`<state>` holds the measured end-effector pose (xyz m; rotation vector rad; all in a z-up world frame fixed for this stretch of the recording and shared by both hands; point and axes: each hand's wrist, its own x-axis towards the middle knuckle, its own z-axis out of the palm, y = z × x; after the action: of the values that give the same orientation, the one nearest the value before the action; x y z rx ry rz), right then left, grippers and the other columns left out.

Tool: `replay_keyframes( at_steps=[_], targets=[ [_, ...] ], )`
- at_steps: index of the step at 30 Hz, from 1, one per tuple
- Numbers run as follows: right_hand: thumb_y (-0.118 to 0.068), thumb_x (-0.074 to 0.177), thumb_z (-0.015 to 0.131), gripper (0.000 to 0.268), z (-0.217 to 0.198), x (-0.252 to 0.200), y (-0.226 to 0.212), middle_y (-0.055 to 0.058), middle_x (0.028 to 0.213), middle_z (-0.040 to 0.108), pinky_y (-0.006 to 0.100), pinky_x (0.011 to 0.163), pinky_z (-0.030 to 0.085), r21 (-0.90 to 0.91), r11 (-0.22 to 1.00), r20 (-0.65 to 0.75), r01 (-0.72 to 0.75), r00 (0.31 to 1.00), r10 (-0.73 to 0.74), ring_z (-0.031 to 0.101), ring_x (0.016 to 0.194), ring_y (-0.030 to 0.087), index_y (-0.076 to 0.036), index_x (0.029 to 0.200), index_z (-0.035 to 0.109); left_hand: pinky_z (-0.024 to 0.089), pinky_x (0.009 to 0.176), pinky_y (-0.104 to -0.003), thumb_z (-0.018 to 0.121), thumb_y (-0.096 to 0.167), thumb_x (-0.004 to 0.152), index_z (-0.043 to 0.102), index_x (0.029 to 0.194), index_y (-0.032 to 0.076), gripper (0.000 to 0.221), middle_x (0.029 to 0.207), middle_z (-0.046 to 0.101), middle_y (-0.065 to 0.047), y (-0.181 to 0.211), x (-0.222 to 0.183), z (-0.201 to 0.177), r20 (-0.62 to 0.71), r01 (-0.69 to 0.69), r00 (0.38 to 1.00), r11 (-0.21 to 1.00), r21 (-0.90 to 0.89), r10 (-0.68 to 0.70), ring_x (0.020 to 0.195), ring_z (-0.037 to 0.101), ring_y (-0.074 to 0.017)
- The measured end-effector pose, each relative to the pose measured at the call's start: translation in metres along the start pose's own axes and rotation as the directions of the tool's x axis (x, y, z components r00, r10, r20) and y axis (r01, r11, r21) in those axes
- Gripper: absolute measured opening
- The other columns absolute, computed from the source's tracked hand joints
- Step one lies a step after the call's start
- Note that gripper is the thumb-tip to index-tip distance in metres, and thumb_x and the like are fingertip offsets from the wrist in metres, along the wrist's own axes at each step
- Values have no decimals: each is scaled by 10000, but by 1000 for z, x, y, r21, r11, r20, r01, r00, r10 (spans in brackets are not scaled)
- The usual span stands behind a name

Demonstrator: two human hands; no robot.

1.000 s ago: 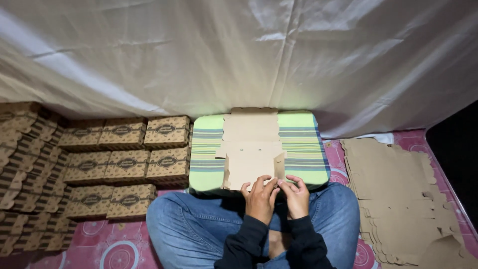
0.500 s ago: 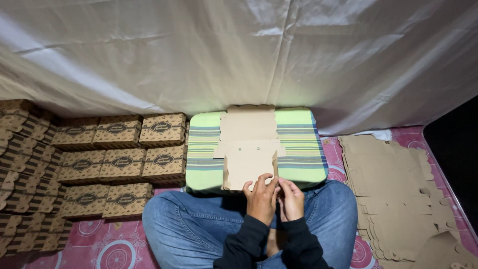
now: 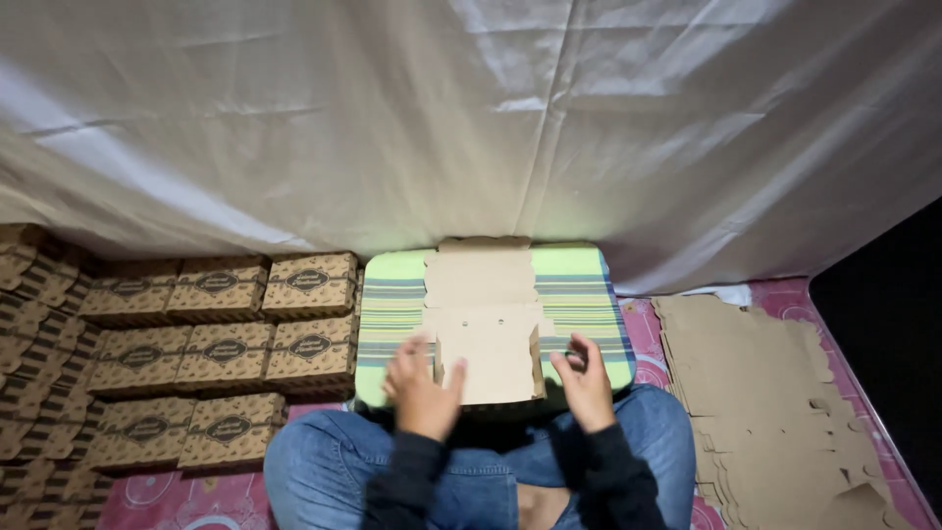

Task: Folding and assembling flat cardboard sheets into food packaging boxes.

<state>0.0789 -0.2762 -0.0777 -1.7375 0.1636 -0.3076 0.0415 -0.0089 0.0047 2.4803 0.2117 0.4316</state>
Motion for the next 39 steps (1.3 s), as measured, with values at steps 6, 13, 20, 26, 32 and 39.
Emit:
replay_keyframes(
  at_steps=[6, 13, 20, 26, 32, 39],
  targets=[
    [-396, 785, 874, 922, 28, 49, 3, 218, 1329, 556, 420, 996, 454, -361, 932, 146, 38, 989, 16, 557, 1177, 277, -42, 1474, 373, 172, 1151, -572, 835, 638, 704, 117, 1591, 43, 1287, 1568, 223, -192, -49, 59, 10, 454, 213, 860, 972, 97, -233, 1435, 199, -401],
    [-197, 708, 874, 906, 39, 59, 2, 174, 1300, 517, 412, 1021, 450, -382, 921, 121, -70, 985, 125, 528, 1179, 291, -102, 1476, 402, 389, 1108, -481, 784, 247, 704, 208, 1601, 127, 1073, 1492, 396, -154, -76, 64, 41, 374, 196, 923, 948, -252, -92, 1322, 431, -341],
    [165, 725, 585, 821, 45, 57, 14, 127, 1201, 597, 325, 874, 514, 292, 954, 220, -59, 975, -7, 608, 1002, 193, -80, 1485, 394, 500, 986, -388, 560, -42, 790, 236, 1593, 130, 883, 1426, 556, -96, -83, 64, 54, 342, 162, 931, 697, -699, 126, 1260, 555, -255],
    [107, 764, 554, 789, 44, 54, -21, 99, 1151, 620, 297, 932, 511, 100, 995, 333, -5, 943, -29, 611, 1045, 179, -160, 1500, 455, 498, 1004, -399, 628, 35, 773, 291, 1577, 189, 886, 1419, 437, -134, -54, 71, 25, 430, 166, 897, 827, -537, 99, 1275, 496, -292],
    [19, 796, 592, 617, 44, 51, -25, 113, 1150, 522, 326, 970, 509, -127, 989, 381, 75, 924, -21, 565, 1062, 227, -199, 1373, 628, 453, 1051, -438, 678, 99, 724, 470, 1373, 156, 684, 1437, 364, -179, -53, 64, 33, 340, 104, 937, 862, -496, 83, 1285, 454, -359],
    [-71, 818, 720, 431, 47, 53, 0, 161, 1349, 543, 385, 1063, 446, -57, 985, 353, 161, 927, -131, 560, 1235, 281, -98, 1225, 578, 421, 1095, -462, 718, 151, 744, 541, 1222, 118, 510, 1462, 455, -219, -74, 62, 55, 297, 62, 948, 850, -523, 113, 1351, 463, -383]
  ],
)
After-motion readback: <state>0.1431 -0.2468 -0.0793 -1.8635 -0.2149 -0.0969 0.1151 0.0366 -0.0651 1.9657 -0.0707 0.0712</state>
